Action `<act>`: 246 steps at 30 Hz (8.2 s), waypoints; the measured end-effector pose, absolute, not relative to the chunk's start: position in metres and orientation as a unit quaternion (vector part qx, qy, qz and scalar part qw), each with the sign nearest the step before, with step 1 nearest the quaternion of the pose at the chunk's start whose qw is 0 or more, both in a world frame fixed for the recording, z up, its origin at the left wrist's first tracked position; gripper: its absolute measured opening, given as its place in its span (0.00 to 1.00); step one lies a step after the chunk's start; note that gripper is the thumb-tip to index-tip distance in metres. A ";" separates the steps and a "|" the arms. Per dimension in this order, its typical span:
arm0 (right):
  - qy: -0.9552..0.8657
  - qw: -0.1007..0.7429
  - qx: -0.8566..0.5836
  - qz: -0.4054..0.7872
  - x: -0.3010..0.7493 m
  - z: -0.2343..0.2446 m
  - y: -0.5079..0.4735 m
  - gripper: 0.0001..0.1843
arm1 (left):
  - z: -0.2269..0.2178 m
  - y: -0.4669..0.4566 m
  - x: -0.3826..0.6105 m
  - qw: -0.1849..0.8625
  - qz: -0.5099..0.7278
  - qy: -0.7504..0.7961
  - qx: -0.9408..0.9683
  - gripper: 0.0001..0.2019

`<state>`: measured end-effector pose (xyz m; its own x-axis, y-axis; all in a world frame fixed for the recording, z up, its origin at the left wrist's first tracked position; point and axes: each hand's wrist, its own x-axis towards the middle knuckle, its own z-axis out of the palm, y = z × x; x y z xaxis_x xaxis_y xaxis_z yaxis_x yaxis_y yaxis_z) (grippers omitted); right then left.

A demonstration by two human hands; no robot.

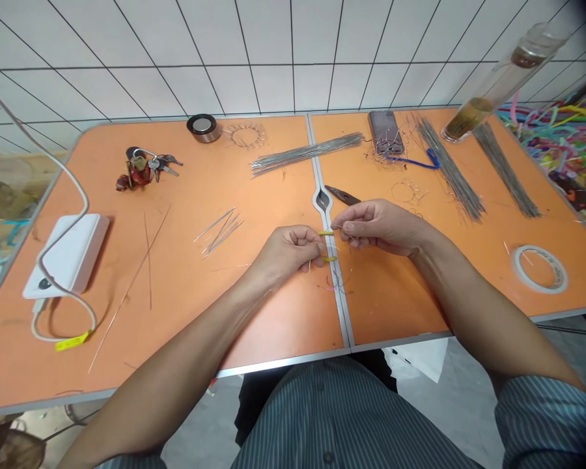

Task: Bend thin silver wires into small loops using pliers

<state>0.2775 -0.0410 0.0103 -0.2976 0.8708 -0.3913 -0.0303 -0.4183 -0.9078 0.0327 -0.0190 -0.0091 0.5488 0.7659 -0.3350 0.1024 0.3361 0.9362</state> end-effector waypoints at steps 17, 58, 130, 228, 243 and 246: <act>-0.415 0.349 -0.451 0.709 0.256 0.006 -0.044 0.28 | -0.005 -0.023 0.034 0.734 0.239 0.394 0.499 0.04; -0.368 0.404 -0.388 0.742 0.245 -0.013 -0.047 0.21 | -0.006 -0.023 0.032 0.745 0.238 0.354 0.512 0.07; -0.405 0.322 -0.367 0.773 0.249 -0.016 -0.048 0.24 | -0.002 -0.020 0.027 0.742 0.140 0.333 0.565 0.16; -0.697 0.159 -0.661 0.226 0.280 0.028 -0.056 0.15 | 0.032 0.011 -0.010 0.658 0.361 0.388 0.534 0.03; -0.772 0.128 -0.608 0.136 0.269 0.042 -0.064 0.18 | 0.034 0.015 -0.016 0.655 0.372 0.359 0.551 0.12; -0.775 0.126 -0.603 0.142 0.267 0.036 -0.065 0.19 | 0.033 0.018 -0.016 0.654 0.379 0.359 0.548 0.11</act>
<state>0.2673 -0.0650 0.0365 -0.2404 0.9704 0.0242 0.8983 0.2319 -0.3732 -0.0164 0.0181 0.0330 0.4559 0.8884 -0.0541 -0.1020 0.1125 0.9884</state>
